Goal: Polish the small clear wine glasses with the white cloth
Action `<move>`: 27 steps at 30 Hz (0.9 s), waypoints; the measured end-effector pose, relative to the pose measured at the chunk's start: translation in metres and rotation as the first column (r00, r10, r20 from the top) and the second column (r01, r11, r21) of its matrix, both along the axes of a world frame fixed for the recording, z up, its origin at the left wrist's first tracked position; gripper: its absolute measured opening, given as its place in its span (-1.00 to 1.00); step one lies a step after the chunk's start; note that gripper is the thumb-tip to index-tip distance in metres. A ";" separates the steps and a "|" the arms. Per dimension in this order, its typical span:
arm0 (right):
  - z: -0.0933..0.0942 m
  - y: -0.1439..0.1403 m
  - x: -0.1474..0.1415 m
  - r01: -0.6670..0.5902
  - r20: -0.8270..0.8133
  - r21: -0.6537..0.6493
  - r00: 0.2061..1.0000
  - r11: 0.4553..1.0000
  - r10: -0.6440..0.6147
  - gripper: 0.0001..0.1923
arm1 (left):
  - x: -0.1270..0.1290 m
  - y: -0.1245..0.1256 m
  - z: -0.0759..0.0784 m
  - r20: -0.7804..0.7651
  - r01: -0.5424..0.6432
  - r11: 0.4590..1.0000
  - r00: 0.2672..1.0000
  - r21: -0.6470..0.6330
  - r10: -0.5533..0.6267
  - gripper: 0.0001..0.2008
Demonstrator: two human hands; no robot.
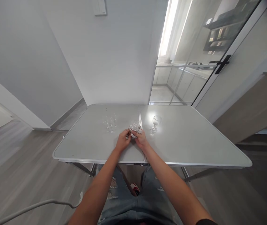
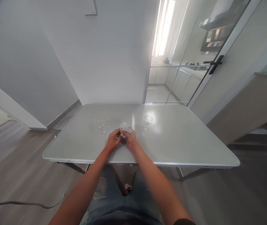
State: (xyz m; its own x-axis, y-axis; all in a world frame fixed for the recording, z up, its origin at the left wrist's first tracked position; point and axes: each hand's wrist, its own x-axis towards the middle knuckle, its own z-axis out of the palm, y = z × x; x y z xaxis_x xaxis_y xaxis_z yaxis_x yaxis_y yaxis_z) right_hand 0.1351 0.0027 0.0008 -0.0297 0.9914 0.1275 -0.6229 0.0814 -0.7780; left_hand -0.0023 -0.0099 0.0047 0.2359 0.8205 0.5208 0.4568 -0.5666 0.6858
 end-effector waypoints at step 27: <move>-0.004 -0.004 0.000 -0.018 0.129 0.032 0.992 0.999 0.014 -0.66 | -0.002 -0.001 -0.010 0.316 0.192 0.945 0.943 -0.266 -0.103 -0.48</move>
